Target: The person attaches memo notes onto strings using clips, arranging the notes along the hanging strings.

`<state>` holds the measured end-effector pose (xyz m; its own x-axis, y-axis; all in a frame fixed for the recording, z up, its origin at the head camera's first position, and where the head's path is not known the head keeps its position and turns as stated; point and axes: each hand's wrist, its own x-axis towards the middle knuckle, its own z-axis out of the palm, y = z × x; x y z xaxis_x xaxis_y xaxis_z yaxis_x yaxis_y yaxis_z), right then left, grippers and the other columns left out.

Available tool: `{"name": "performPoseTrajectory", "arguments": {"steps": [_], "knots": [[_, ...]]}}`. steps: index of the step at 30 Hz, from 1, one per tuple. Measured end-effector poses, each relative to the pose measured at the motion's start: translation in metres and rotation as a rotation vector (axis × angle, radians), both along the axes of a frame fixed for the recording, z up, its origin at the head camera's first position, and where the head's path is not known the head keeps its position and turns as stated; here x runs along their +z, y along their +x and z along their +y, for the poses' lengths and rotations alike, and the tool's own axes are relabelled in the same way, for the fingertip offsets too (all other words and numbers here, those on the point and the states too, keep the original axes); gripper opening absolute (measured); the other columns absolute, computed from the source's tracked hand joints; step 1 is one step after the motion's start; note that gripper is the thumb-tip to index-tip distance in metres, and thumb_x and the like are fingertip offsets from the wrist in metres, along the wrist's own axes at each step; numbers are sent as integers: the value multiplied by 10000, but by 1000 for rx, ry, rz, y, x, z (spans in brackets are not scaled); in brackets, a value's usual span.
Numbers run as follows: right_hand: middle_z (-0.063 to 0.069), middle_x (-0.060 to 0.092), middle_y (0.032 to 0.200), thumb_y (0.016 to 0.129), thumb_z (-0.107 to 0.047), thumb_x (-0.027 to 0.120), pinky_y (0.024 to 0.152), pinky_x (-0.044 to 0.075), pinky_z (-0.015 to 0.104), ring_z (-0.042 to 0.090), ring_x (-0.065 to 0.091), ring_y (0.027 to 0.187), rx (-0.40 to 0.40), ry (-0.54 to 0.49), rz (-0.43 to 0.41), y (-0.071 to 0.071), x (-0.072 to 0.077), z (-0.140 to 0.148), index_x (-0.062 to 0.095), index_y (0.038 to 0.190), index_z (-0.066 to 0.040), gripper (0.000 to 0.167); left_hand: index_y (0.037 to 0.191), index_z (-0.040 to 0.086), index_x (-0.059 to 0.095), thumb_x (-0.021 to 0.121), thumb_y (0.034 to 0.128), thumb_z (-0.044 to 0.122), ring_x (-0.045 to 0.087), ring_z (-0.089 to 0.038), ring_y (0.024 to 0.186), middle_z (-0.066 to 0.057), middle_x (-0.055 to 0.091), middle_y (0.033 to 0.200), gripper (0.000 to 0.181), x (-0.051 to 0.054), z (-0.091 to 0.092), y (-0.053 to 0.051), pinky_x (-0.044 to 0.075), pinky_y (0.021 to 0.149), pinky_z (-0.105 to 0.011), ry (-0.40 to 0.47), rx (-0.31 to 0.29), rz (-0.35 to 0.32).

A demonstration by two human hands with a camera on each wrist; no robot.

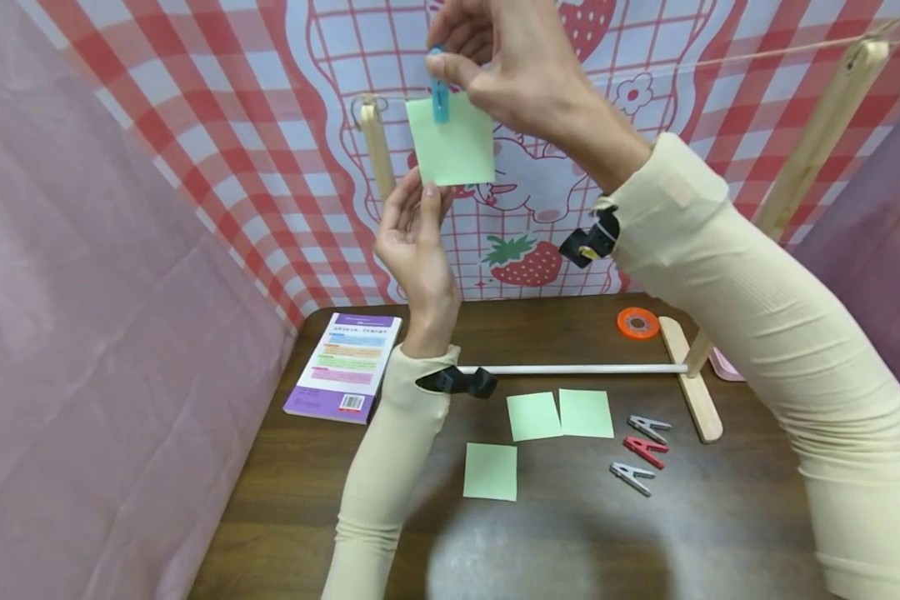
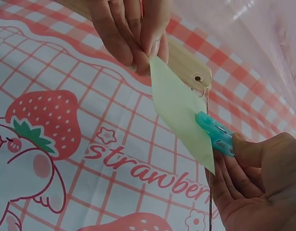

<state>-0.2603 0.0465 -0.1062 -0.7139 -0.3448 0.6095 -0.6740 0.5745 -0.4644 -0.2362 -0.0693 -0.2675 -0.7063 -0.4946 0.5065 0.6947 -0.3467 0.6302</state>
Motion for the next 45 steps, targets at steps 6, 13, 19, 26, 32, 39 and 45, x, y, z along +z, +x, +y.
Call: {"name": "performPoseTrajectory", "arguments": {"steps": [6,13,19,26,32,39,45], "knots": [[52,720,1189,1023,-195,668,961,558,172,62,638,1002,36,15,38,-1,-4,-1,681,1269,-47,287,1281,-85,635,638,1011,3,737,-172,971,-150,700,1150,284,2,3,0,614,1025,-391,35,-21,-14],[63,732,1230,1013,-267,690,983,562,192,99,659,1054,33,50,24,1,-3,0,686,1311,-60,363,1293,-78,632,638,1010,2,734,-176,968,-124,698,1132,294,2,1,0,612,1028,-394,44,-21,-16],[42,723,1317,1008,-344,691,996,578,217,130,694,1132,3,87,-15,5,0,4,672,1364,-101,432,1286,-66,642,649,1004,4,740,-163,955,-100,700,1101,291,2,1,0,618,1018,-402,26,-9,-6],[35,697,1373,1009,-359,689,1044,579,256,166,701,1209,18,106,0,7,-2,11,655,1391,-103,461,1293,-67,646,647,1003,-4,743,-163,972,-78,706,1068,297,-2,-1,2,628,993,-386,11,15,-10],[17,687,1392,1018,-368,673,1064,571,287,167,692,1230,3,103,21,10,-3,21,648,1398,-126,450,1281,-67,653,667,988,-8,745,-166,957,-83,719,1037,299,-5,-1,3,636,976,-379,13,17,-14],[42,692,1375,1007,-340,697,1083,563,285,191,695,1205,6,61,26,14,-6,32,662,1378,-115,435,1287,-73,636,675,976,-23,750,-167,928,-80,724,1034,317,-9,-2,5,637,973,-383,28,-8,-24],[48,700,1360,1008,-339,693,1079,555,257,158,686,1187,-8,15,23,21,-7,47,668,1371,-125,422,1298,-65,620,688,969,-26,754,-159,942,-72,709,1026,338,-14,-5,7,629,992,-382,25,-41,-33]]}}
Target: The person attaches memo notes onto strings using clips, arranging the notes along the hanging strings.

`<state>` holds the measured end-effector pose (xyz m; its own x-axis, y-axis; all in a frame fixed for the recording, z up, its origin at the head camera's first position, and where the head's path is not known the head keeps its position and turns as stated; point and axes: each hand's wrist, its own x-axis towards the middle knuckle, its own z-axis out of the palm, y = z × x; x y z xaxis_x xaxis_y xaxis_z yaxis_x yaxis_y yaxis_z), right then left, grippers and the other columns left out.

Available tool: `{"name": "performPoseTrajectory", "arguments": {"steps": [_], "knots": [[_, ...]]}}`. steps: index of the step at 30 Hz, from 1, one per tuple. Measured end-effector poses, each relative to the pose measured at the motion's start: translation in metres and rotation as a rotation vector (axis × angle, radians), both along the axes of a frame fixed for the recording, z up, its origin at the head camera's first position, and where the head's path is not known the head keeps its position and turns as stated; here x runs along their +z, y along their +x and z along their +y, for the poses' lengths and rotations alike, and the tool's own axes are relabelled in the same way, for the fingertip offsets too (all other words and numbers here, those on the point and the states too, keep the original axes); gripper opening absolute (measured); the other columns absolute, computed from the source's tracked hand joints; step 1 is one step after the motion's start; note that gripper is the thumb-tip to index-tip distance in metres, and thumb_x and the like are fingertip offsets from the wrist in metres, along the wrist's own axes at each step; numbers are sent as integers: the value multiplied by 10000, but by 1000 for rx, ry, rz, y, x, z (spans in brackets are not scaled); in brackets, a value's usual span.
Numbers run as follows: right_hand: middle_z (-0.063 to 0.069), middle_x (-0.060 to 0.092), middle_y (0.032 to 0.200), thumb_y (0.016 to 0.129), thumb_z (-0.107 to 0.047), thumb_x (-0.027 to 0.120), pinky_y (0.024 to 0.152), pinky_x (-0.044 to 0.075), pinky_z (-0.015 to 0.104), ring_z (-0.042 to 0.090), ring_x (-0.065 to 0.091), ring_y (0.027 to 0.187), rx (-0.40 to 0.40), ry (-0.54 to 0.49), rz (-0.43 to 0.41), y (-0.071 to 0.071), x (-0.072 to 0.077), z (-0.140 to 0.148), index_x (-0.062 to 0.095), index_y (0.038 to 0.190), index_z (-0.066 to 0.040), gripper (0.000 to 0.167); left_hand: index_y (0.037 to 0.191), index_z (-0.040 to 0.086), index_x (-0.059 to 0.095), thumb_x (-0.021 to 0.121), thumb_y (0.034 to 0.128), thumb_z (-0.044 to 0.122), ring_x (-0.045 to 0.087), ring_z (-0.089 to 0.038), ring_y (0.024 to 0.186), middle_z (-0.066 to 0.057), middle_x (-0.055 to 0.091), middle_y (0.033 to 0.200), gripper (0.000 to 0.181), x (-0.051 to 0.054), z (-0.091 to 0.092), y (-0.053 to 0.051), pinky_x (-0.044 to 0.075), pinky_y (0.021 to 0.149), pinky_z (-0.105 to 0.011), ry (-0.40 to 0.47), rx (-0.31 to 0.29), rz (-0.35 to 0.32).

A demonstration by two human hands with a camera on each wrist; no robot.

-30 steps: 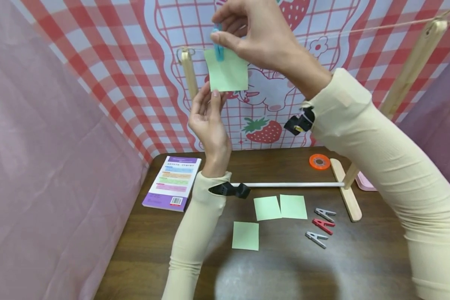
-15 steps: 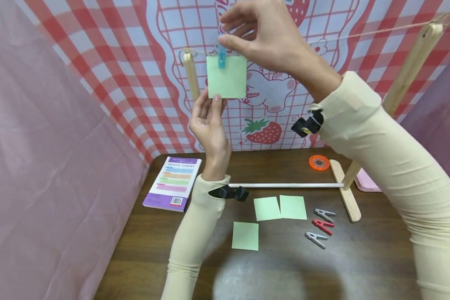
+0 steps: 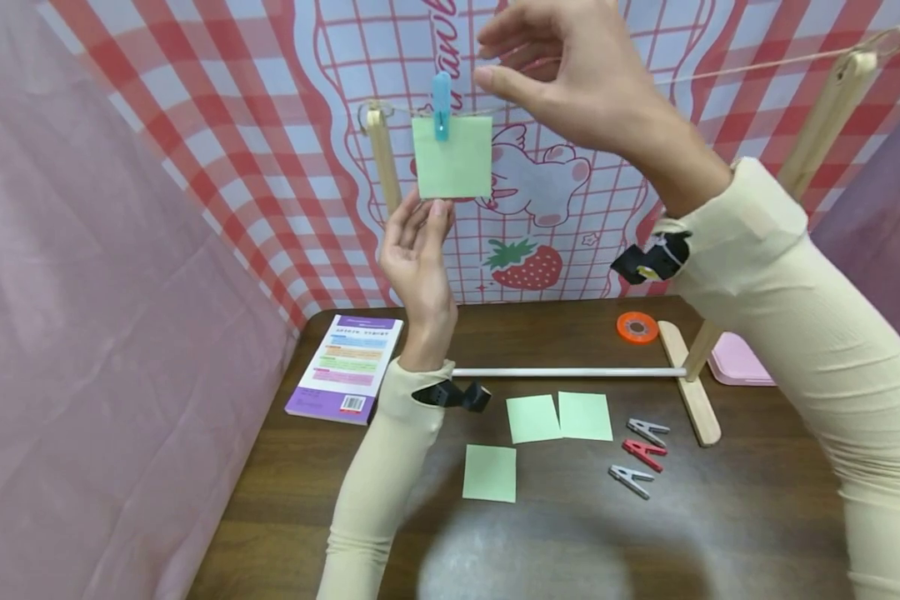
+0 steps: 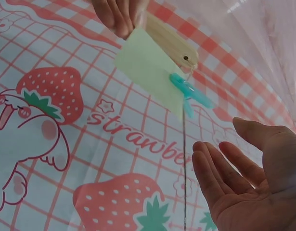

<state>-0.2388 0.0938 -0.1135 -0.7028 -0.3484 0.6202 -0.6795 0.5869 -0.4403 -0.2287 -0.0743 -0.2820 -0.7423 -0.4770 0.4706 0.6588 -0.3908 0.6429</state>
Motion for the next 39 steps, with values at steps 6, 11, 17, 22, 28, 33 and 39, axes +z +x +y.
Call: {"name": "performPoseTrajectory", "arguments": {"steps": [6,11,17,22,28,33,39], "knots": [[32,734,1291,1004,-348,696,1026,566,195,17,670,1077,-8,-35,11,10,-5,18,702,1326,-154,376,1305,-49,630,703,962,-12,762,-177,952,-82,716,1046,353,-11,-2,3,628,996,-391,-23,-3,-11],[35,755,1237,1007,-315,699,1005,571,165,-64,663,1027,-5,-3,61,21,-16,34,717,1298,-138,342,1321,-63,623,720,954,10,756,-182,996,-93,739,1092,387,-22,-3,7,620,1013,-395,-93,-14,-36],[41,775,1184,995,-236,722,918,520,38,-187,587,976,22,48,99,34,-40,55,727,1270,-105,305,1339,-1,633,735,948,50,733,-196,1067,-170,730,1190,407,-38,-3,20,607,1032,-376,-252,-36,-75],[82,780,1170,973,-193,750,895,488,0,-153,616,991,35,81,75,39,-67,71,734,1248,-102,290,1352,4,625,739,949,60,717,-191,1085,-201,716,1200,422,-53,-6,31,606,1028,-363,-358,-69,-94],[79,793,1127,946,-144,775,835,476,-24,99,730,974,35,117,19,42,-100,88,747,1214,-100,273,1395,-6,591,747,946,49,709,-158,1070,-255,694,1247,479,-72,-16,40,628,958,-309,-480,-123,-158],[82,792,1120,916,-131,808,817,450,-48,209,753,944,17,145,-51,44,-129,105,749,1208,-105,299,1389,42,609,767,943,84,715,-272,1082,-194,708,1259,474,-90,-28,45,632,935,-321,-626,-190,-239],[41,800,1055,887,-135,837,782,489,-28,125,745,882,-13,149,-90,43,-162,127,764,1168,-127,291,1303,81,675,819,906,134,682,-338,1134,-141,674,1306,426,-108,-42,49,648,903,-407,-879,-254,-342]]}}
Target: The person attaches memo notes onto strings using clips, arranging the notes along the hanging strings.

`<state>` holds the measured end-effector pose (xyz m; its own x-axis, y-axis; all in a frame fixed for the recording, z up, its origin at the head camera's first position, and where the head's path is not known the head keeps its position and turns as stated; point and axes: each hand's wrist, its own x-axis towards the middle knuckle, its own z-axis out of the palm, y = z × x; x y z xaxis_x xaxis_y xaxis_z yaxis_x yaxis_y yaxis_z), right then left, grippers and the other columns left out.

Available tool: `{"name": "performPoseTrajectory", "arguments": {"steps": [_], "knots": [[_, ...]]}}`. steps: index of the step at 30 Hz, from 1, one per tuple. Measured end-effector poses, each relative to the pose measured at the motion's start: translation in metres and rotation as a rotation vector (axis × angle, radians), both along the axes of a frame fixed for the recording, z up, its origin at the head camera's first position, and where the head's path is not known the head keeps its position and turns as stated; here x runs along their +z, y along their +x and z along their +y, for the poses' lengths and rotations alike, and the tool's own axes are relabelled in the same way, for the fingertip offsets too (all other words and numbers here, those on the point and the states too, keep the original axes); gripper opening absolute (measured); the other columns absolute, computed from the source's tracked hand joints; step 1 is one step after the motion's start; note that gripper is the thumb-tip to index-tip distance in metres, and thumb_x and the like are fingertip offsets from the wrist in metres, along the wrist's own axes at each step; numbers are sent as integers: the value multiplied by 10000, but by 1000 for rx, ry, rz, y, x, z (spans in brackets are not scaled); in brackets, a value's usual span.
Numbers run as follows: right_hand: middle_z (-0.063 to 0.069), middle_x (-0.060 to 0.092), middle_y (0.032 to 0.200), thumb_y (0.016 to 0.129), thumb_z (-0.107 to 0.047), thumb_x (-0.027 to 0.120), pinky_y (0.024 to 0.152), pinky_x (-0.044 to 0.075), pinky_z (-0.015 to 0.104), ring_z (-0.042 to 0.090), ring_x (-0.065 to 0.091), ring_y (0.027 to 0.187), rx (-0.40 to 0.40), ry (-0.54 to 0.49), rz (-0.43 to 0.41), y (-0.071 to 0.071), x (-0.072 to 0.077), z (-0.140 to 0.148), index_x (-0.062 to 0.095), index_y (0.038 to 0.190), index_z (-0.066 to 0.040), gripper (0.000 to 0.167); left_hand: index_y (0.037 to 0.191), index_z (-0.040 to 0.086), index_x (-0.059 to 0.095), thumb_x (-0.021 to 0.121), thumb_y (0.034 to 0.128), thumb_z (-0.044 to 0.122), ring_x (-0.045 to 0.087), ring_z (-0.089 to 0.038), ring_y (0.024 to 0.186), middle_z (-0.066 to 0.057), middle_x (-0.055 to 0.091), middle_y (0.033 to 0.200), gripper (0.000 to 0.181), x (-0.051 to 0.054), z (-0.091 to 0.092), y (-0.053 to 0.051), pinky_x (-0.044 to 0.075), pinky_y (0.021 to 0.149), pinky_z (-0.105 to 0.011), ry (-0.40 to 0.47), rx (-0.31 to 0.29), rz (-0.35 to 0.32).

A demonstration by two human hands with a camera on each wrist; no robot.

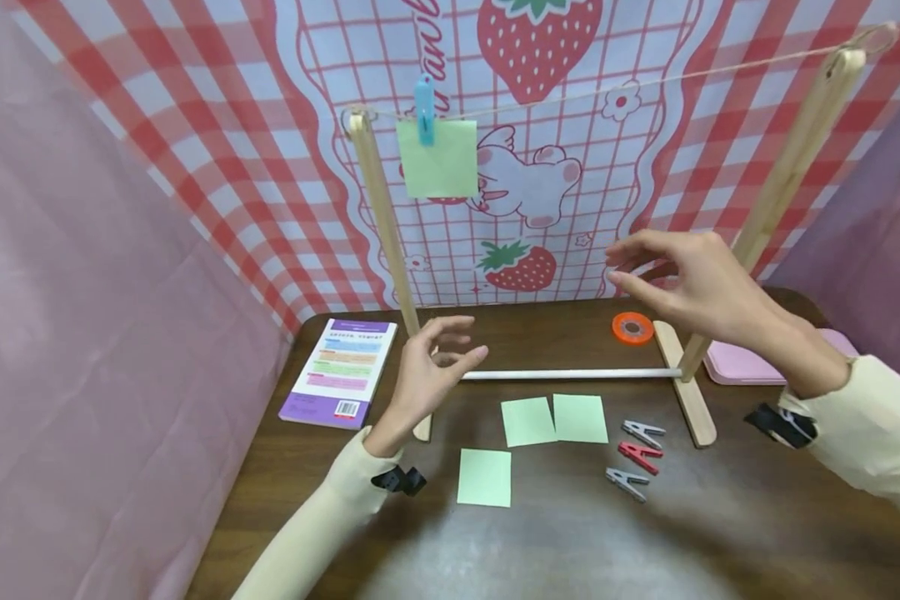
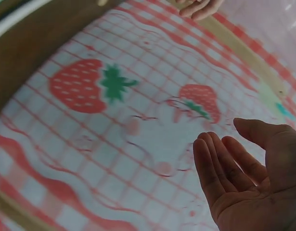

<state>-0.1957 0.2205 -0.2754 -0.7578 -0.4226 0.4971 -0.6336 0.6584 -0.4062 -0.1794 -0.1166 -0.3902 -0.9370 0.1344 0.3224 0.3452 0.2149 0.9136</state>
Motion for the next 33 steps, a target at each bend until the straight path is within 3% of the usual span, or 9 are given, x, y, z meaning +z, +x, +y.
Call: {"name": "performPoseTrajectory", "arguments": {"steps": [6,12,18,26,33], "knots": [[-28,797,953,863,-101,851,709,542,62,-17,694,816,-5,20,-51,2,-46,19,766,1101,-135,254,1276,90,698,848,875,132,693,-330,1139,-140,667,1308,430,-21,-13,6,650,909,-456,-150,-69,-92],[-74,795,932,877,-95,835,687,611,185,-42,690,842,-20,19,-123,10,-93,33,767,1069,-170,217,1270,34,689,848,873,117,678,-430,1142,-207,685,1309,436,-42,-21,14,645,922,-487,-234,-147,-184],[-33,802,956,881,-68,822,647,608,182,-48,696,842,3,-35,-165,20,-134,42,770,1067,-132,204,1276,-11,676,860,869,158,661,-427,1161,-231,685,1292,478,-59,-26,22,641,927,-495,-379,-251,-224],[-20,803,919,853,-36,835,616,585,171,-71,678,805,-2,-58,-195,32,-176,57,764,1041,-107,213,1228,24,708,915,807,215,665,-332,1078,-175,689,1213,506,-72,-27,34,619,924,-453,-593,-312,-243],[49,809,956,847,-28,838,647,624,231,-82,682,848,-22,-85,-224,41,-199,66,757,1073,-64,243,1199,34,720,956,753,219,649,-289,1042,-146,683,1157,537,-80,-27,41,584,931,-443,-659,-310,-238]]}}
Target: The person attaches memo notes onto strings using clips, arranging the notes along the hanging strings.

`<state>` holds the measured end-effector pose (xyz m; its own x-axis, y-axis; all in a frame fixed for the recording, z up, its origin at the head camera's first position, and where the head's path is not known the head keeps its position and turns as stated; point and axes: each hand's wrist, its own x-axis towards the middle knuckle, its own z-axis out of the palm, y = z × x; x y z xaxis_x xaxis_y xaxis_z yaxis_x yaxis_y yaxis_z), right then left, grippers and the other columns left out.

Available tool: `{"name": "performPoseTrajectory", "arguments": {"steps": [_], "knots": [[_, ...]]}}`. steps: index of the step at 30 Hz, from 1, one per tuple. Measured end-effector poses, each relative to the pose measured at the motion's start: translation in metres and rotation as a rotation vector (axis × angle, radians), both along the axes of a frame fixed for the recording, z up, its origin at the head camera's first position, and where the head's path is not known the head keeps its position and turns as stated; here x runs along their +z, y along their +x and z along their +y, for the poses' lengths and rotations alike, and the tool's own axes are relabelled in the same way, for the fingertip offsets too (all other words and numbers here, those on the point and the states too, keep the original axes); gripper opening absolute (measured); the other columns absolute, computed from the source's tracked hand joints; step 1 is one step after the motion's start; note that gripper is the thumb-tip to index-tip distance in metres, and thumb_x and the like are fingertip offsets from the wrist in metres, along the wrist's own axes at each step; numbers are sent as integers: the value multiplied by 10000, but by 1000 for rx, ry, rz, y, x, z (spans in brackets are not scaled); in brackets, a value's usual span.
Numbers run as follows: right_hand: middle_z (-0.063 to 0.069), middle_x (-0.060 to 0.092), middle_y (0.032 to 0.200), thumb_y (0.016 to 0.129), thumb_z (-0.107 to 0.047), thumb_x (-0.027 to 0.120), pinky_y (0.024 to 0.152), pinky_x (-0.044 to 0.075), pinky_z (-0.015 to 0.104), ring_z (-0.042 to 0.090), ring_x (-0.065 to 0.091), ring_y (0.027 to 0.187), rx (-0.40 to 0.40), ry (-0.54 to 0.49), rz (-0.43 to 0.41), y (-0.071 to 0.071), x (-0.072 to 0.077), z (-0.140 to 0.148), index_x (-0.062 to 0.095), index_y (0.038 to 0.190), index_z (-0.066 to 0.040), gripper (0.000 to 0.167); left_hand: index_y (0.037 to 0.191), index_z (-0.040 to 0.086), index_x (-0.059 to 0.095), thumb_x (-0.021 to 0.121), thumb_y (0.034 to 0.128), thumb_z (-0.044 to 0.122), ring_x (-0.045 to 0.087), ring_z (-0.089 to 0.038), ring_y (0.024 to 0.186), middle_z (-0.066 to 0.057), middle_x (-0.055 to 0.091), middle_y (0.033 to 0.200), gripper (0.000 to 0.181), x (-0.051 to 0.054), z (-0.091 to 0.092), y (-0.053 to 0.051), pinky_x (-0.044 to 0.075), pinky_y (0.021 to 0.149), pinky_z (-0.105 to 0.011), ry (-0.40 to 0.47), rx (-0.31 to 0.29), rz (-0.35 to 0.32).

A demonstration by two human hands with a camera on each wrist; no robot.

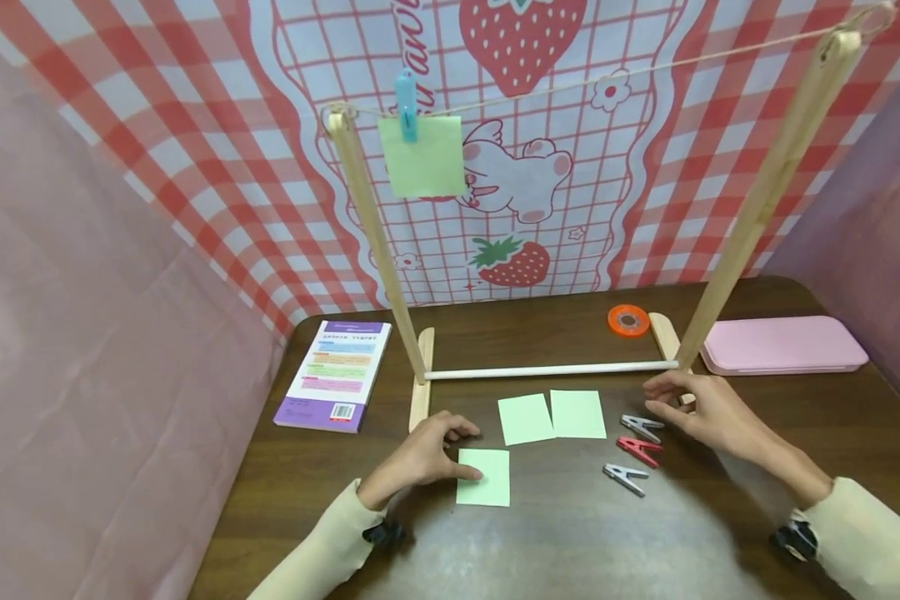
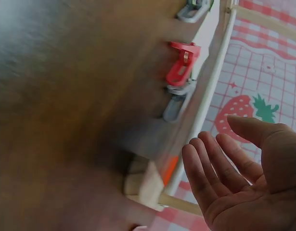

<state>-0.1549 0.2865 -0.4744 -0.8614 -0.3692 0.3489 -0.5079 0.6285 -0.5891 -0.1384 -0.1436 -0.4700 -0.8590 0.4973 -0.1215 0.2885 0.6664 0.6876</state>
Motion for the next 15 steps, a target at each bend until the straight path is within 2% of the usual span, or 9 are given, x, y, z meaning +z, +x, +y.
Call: {"name": "performPoseTrajectory", "arguments": {"steps": [6,9,15], "knots": [[33,806,944,816,-19,859,607,582,204,-77,675,822,-1,14,15,8,-14,5,761,1058,-89,270,1213,17,715,970,723,189,641,-292,1011,-143,684,1123,578,-5,2,3,582,914,-395,-16,-19,56],[38,807,959,815,-34,866,596,563,189,-79,668,827,4,14,0,11,-19,6,759,1067,-95,280,1213,14,718,968,719,166,634,-289,982,-136,686,1088,574,-8,2,4,569,882,-333,-25,-23,84],[36,802,958,815,-61,875,620,597,212,-50,679,833,1,14,-29,16,-23,5,754,1072,-89,285,1185,24,735,956,714,117,619,-252,900,-101,690,1001,528,-12,3,4,510,806,-244,-43,-23,111]]}}
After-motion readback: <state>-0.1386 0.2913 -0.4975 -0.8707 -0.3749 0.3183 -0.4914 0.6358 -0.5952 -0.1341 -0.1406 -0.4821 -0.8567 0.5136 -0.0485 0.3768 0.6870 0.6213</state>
